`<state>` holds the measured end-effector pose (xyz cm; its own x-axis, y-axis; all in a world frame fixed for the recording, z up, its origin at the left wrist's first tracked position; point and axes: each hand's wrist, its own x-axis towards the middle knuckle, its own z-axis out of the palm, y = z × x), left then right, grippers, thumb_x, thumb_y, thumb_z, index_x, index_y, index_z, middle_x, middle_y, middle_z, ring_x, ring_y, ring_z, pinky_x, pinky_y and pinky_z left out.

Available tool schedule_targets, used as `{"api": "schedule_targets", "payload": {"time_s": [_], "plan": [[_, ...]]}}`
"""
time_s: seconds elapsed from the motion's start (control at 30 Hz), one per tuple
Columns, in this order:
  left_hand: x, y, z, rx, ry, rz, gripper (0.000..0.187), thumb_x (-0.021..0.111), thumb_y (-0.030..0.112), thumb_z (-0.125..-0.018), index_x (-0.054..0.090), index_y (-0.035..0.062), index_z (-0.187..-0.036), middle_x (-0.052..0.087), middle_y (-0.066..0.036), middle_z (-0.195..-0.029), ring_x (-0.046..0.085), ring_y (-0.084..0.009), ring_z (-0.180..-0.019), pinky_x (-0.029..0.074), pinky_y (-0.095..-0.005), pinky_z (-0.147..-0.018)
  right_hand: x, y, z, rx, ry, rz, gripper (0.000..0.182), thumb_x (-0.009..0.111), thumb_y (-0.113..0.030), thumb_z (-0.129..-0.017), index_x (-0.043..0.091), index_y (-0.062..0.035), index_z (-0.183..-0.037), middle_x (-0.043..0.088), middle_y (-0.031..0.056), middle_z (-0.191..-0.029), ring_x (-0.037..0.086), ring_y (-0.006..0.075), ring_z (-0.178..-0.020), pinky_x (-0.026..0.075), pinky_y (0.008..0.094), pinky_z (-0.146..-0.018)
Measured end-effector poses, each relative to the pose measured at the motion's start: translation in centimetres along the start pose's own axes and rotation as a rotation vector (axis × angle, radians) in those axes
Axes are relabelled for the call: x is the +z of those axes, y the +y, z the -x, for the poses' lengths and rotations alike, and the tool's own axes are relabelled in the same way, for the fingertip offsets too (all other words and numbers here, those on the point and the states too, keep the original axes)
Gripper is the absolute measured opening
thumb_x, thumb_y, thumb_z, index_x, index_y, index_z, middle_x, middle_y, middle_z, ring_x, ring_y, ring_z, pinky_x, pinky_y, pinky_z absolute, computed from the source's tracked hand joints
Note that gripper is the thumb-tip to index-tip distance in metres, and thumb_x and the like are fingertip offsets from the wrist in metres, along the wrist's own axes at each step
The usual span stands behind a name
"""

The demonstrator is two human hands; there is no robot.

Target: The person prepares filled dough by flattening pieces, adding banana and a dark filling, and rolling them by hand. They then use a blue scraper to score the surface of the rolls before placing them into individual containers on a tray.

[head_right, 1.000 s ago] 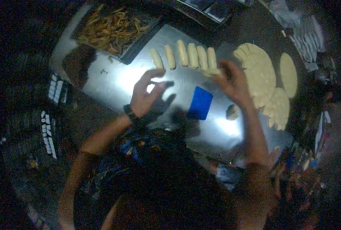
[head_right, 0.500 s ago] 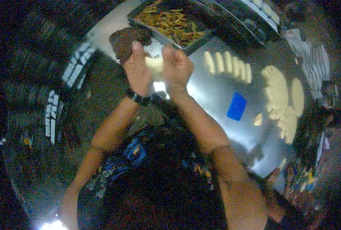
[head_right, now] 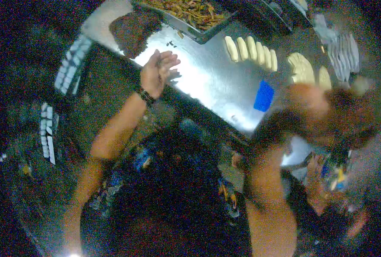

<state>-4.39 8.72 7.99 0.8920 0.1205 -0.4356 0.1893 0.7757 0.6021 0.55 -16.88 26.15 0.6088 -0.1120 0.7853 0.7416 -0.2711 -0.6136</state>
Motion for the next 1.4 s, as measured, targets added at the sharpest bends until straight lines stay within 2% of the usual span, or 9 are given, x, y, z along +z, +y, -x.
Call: {"api": "schedule_targets", "payload": {"time_s": [0.23,0.4,0.6,0.73,0.77,0.87,1.1,1.23,1.4], "plan": [[3.1,-10.5,-5.0,0.758,-0.119,-1.340,0.058,0.045,0.027,-0.094,0.029,-0.0042,-0.140,0.028,-0.023,-0.147,0.027,-0.0336,-0.136,0.020,-0.0406,-0.113,-2.4,8.2,23.5,0.132,-1.161,0.630,0.068,0.061,-0.049,-0.081,0.048,-0.0035,-0.130,0.027,0.0187,-0.149,0.026,0.0432,-0.134,0.024,0.0514,-0.108],[3.2,-10.6,-4.2,0.752,-0.469,-2.038,0.060,0.037,0.037,-0.094,0.029,0.0026,-0.143,0.026,-0.015,-0.150,0.019,-0.0291,-0.141,0.013,-0.0490,-0.114,2.9,8.6,7.6,0.627,-1.568,0.145,0.040,0.052,-0.039,-0.089,0.068,-0.0024,-0.092,0.066,0.0211,-0.082,0.065,0.0376,-0.083,0.051,0.0464,-0.078],[6.2,-7.3,-3.3,0.018,-0.551,-2.056,0.046,0.037,0.043,-0.093,0.067,0.0087,-0.101,0.065,-0.017,-0.104,0.059,-0.0328,-0.101,0.039,-0.0485,-0.093,21.5,14.7,9.1,-0.309,-1.105,-0.191,0.022,0.060,-0.014,-0.085,0.065,-0.0004,-0.103,0.066,0.0179,-0.104,0.063,0.0336,-0.095,0.051,0.0365,-0.083],[2.0,-11.3,-4.6,0.605,-0.446,-2.001,0.046,0.038,0.044,-0.092,0.067,0.0084,-0.088,0.067,-0.014,-0.089,0.062,-0.0325,-0.088,0.042,-0.0481,-0.085,29.3,17.0,13.7,-0.648,-0.960,-0.017,0.035,0.057,-0.001,-0.078,0.060,-0.0005,-0.113,0.061,0.0162,-0.118,0.059,0.0294,-0.108,0.052,0.0364,-0.087],[2.3,-10.7,-4.6,1.350,-0.189,-1.712,0.043,0.041,0.043,-0.091,0.066,0.0101,-0.082,0.067,-0.011,-0.086,0.062,-0.0294,-0.083,0.043,-0.0452,-0.082,29.8,16.7,14.3,-0.612,-0.934,-0.018,0.034,0.056,0.001,-0.076,0.061,0.0001,-0.109,0.062,0.0166,-0.115,0.061,0.0305,-0.104,0.053,0.0381,-0.085],[2.1,-10.9,-3.8,0.510,-0.432,-1.861,0.041,0.043,0.041,-0.091,0.065,0.0106,-0.076,0.068,-0.010,-0.084,0.063,-0.0280,-0.084,0.046,-0.0437,-0.077,30.2,16.3,13.7,-0.617,-1.141,0.121,0.034,0.054,-0.001,-0.075,0.061,0.0005,-0.108,0.063,0.0179,-0.111,0.063,0.0318,-0.099,0.054,0.0389,-0.083],[0.8,-12.3,-3.4,0.979,-0.596,-1.786,0.037,0.052,0.033,-0.084,0.061,0.0083,-0.111,0.059,-0.014,-0.114,0.056,-0.0296,-0.106,0.044,-0.0496,-0.091,28.8,13.2,7.6,-0.447,-1.760,0.522,0.024,0.055,-0.012,-0.078,0.070,-0.0012,-0.092,0.067,0.0213,-0.093,0.065,0.0356,-0.087,0.053,0.0386,-0.081],[-0.5,-12.7,1.2,0.846,-0.724,-1.759,0.077,0.060,0.042,-0.075,0.036,0.0076,-0.140,0.028,-0.015,-0.150,0.020,-0.0310,-0.141,0.013,-0.0495,-0.115,19.1,16.7,5.9,-0.032,-1.409,0.154,0.026,0.054,-0.010,-0.078,0.069,-0.0055,-0.099,0.067,0.0178,-0.096,0.065,0.0343,-0.090,0.051,0.0382,-0.083],[-2.2,-12.9,1.6,0.756,-0.899,-1.622,0.078,0.064,0.041,-0.072,0.040,0.0080,-0.138,0.026,-0.015,-0.150,0.013,-0.0335,-0.142,0.013,-0.0547,-0.114,5.1,12.8,12.3,0.068,-1.051,0.340,0.031,0.056,-0.017,-0.083,0.060,-0.0012,-0.109,0.062,0.0191,-0.108,0.059,0.0372,-0.099,0.047,0.0402,-0.089]]}}
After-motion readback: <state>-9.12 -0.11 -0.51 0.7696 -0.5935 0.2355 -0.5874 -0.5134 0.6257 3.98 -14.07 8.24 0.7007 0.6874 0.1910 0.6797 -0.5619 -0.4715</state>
